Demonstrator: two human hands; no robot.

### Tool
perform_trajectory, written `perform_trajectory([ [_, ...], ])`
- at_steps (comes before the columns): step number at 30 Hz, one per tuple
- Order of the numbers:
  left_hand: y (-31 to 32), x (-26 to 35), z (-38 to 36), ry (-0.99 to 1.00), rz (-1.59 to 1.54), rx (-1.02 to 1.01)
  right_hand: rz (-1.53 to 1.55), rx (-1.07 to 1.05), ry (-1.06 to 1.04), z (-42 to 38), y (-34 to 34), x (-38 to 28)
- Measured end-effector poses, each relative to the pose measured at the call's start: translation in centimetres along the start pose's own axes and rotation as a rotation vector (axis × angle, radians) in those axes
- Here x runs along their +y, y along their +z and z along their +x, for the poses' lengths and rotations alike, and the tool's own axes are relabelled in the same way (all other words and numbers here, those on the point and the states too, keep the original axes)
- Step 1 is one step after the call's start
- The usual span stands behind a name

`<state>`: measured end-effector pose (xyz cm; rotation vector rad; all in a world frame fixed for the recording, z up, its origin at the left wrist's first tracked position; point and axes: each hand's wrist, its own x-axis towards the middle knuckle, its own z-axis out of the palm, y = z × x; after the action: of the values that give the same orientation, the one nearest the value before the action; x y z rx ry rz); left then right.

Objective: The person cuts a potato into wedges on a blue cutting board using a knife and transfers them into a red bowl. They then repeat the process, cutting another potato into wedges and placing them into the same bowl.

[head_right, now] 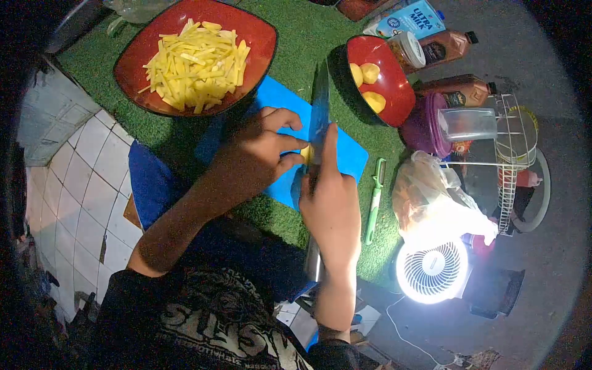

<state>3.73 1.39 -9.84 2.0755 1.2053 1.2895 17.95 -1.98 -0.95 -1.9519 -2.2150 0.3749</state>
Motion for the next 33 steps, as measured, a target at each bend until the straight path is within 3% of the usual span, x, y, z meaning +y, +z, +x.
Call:
perform_trajectory([
  [8, -0.3, 0.1, 0.0, 0.024, 0.010, 0.016, 0.050, -0.019, 0.022, -0.7, -0.1, 0.0],
  [13, 0.1, 0.0, -0.1, 0.022, 0.004, 0.036, 0.043, -0.161, 0.224, -2.0, -1.4, -0.6],
  [20, -0.1, 0.2, -0.1, 0.027, 0.018, 0.007, 0.047, -0.001, 0.048, -2.5, -1.2, -0.2],
  [33, -0.1, 0.1, -0.1, 0.041, 0.028, 0.011, 0.029, -0.046, 0.076, -2.3, -0.5, -0.7],
])
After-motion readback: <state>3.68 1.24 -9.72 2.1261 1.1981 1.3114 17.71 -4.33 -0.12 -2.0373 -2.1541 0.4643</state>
